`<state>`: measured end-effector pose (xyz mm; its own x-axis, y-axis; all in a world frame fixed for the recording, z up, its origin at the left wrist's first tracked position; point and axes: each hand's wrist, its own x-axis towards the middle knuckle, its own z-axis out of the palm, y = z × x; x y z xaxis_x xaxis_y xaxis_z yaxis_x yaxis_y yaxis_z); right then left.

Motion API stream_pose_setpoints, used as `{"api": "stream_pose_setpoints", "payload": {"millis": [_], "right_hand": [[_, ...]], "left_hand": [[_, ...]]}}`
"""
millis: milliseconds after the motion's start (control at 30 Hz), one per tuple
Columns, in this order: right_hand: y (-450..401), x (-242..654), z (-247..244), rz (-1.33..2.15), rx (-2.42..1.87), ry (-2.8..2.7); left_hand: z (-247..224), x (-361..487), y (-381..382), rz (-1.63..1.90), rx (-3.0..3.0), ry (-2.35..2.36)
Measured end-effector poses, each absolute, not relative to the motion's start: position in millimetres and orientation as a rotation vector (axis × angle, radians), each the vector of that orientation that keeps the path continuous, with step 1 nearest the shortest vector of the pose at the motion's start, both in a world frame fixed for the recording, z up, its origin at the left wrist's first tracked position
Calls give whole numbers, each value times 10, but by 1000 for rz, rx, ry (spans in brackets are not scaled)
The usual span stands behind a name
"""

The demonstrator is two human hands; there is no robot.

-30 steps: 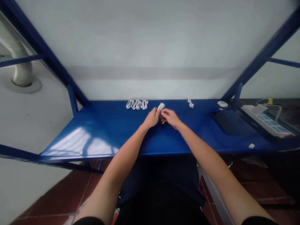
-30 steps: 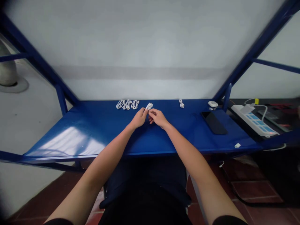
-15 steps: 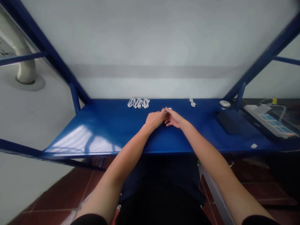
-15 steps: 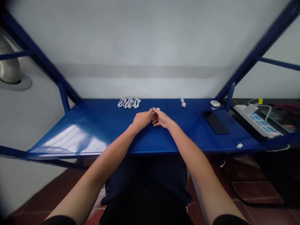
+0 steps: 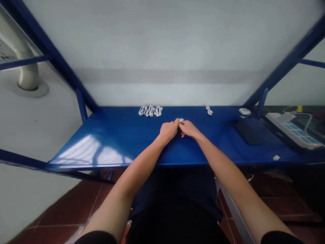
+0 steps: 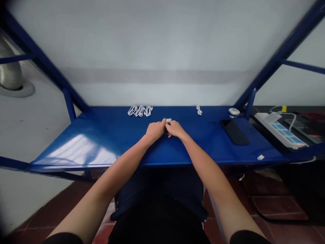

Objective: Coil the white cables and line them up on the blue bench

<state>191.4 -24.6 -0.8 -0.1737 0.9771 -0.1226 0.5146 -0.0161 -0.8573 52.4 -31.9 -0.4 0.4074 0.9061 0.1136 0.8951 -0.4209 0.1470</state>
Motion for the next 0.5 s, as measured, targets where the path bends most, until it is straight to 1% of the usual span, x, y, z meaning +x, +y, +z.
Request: {"api": "stream_pose_setpoints", "payload": {"millis": [67, 167, 300, 433, 500], "right_hand": [[-268, 1925, 17, 969, -1531, -1933], [-277, 1945, 39, 903, -1515, -2008], [-233, 1959, -10, 975, -1516, -1914], [-184, 1974, -88, 1128, -1409, -1725], [-171, 1994, -107, 1129, -1361, -1729]], "left_hand": [[9, 510, -321, 251, 2575, 1687], [24, 482, -318, 252, 2547, 1704], [35, 468, -313, 278, 2495, 1697], [38, 471, -317, 313, 2448, 1701], [32, 469, -322, 338, 2437, 1687]]}}
